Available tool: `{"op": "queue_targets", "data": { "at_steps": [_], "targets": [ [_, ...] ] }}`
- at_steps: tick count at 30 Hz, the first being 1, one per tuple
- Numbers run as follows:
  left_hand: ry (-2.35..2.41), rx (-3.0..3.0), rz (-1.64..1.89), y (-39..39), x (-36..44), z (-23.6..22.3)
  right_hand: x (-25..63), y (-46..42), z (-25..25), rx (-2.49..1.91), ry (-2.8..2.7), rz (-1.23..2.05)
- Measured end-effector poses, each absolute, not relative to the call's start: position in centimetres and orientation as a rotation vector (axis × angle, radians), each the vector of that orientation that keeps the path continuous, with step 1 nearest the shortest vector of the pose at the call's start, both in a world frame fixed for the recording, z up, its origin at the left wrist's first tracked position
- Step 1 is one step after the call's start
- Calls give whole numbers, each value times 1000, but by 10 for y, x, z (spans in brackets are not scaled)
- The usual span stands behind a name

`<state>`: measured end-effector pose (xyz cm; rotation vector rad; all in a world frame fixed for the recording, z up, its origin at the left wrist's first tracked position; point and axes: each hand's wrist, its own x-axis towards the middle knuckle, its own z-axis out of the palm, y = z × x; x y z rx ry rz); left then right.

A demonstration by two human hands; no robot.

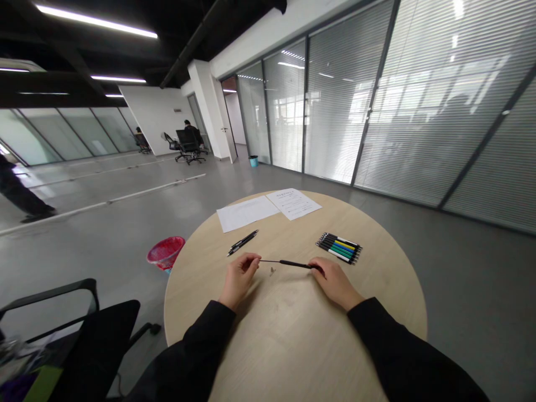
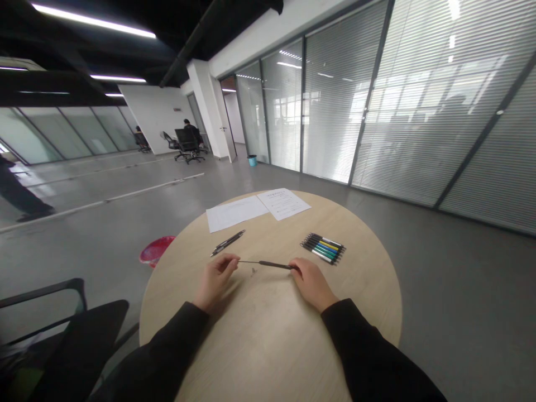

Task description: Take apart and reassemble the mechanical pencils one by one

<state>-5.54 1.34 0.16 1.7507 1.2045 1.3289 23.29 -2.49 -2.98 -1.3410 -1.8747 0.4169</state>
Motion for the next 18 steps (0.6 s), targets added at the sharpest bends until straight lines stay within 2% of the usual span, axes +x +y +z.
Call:
{"op": "queue_targets", "data": {
  "at_steps": [18],
  "targets": [
    [1184, 1940, 1094, 0, -32, 5, 223, -31, -23, -1301, -1954, 446]
  ]
}}
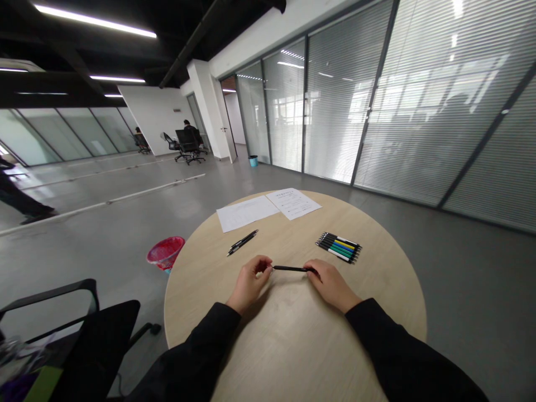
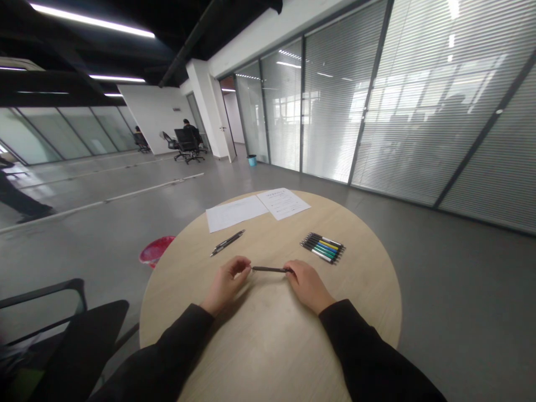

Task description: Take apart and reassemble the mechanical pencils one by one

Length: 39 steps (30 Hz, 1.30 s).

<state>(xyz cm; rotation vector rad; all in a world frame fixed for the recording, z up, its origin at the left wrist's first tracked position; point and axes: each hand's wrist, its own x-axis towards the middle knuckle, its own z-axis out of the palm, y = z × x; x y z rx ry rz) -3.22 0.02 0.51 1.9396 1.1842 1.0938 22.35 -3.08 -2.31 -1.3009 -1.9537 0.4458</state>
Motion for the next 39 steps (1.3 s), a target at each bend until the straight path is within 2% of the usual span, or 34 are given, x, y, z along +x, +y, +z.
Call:
{"op": "queue_targets", "data": {
  "at_steps": [10, 21, 39],
  "targets": [
    [1231, 2115, 1020, -2, -36, 3, 227, -29, -25, -1310, -1919, 459],
    [1523, 2515, 622, 5, -41, -9, 232, -26, -26, -1358, -1763, 532],
    [1517, 2612, 489, 10, -37, -10, 233, -24, -28, -1357, -1711, 580]
  ]
}}
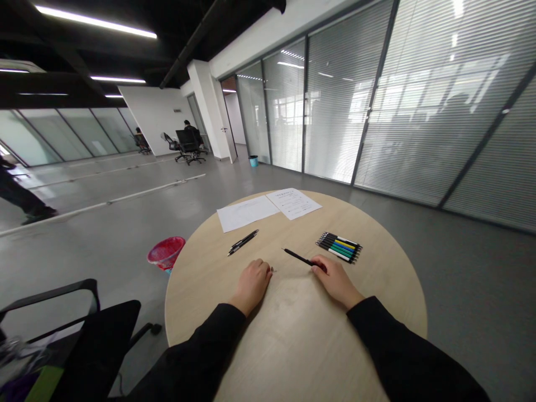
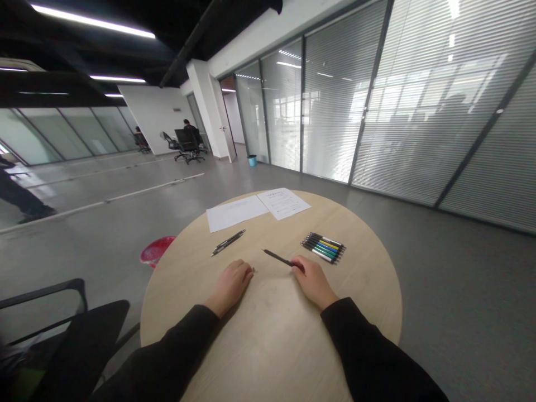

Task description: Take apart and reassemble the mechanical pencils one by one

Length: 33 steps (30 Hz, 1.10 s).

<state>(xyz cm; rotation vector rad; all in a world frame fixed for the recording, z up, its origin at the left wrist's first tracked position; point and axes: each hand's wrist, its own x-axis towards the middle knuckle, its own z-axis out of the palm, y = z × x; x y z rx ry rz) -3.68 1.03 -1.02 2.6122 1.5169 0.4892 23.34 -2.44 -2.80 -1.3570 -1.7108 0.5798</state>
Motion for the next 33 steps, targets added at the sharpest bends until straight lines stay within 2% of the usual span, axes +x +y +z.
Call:
{"op": "queue_targets", "data": {
  "at_steps": [12, 22, 33],
  "targets": [
    [1456, 2778, 438, 9, -39, -8, 234, -24, -30, -1346, -1702, 588],
    [1211, 2458, 945, 2, -38, 13, 235, -22, -32, -1353, -1698, 564],
    [1279, 1849, 1194, 24, -12, 13, 238, -21, -30, -1373, -1703, 516]
  ]
}}
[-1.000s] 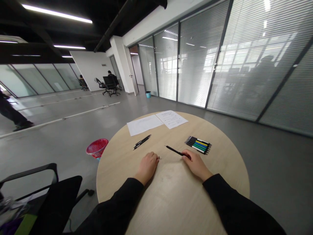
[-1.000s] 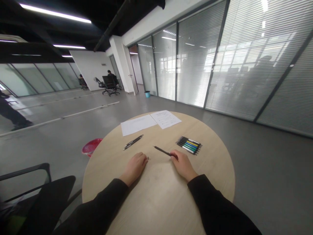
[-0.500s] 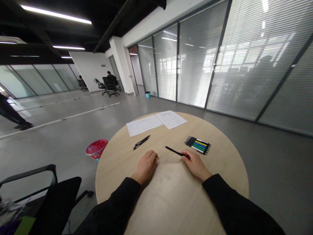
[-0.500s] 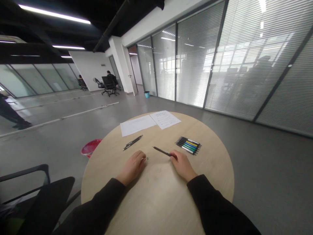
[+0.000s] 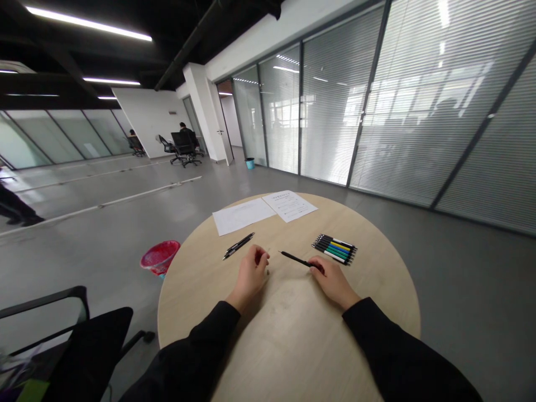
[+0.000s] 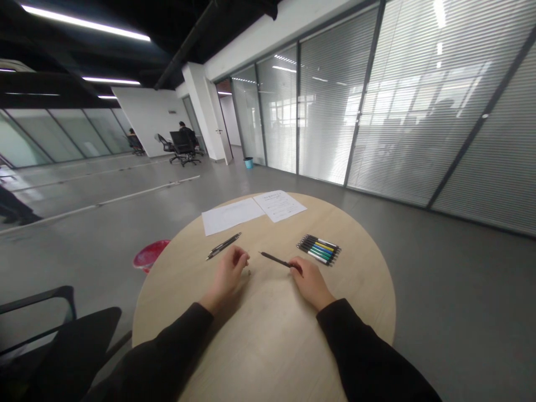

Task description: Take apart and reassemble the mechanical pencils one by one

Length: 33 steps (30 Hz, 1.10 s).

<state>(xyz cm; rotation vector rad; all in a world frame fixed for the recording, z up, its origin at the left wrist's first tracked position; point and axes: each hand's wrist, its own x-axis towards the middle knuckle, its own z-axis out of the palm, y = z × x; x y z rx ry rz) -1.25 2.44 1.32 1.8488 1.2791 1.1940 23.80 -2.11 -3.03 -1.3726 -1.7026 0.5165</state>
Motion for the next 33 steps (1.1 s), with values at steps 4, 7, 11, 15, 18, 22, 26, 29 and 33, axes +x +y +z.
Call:
{"op": "queue_targets", "data": {
  "at_steps": [4, 7, 11, 15, 18, 22, 26, 29, 33],
  "targets": [
    [1162, 1736, 1315, 36, -6, 5, 240, -21, -31, -1369, -1704, 507],
    [1100, 1683, 1332, 37, -7, -3, 240, -21, -30, -1370, -1712, 498],
    [1077, 1603, 1289, 33, -12, -10, 241, -22, -29, -1362, -1739, 472],
    [1042, 1511, 1252, 30, -13, -11, 242, -22, -30, -1354, -1770, 447],
    [1010, 1458, 1260, 29, -12, -10, 243, -21, -31, -1358, -1788, 442],
    [983, 1438, 1290, 28, -12, -9, 243, -22, -31, -1358, -1801, 440],
    [986, 1451, 1281, 29, -14, -10, 242, -23, -30, -1364, -1808, 434],
    [1005, 1482, 1283, 28, -13, -8, 242, -23, -30, -1365, -1809, 432],
    [1025, 1486, 1280, 26, -13, -5, 241, -23, -30, -1353, -1811, 426]
  ]
}}
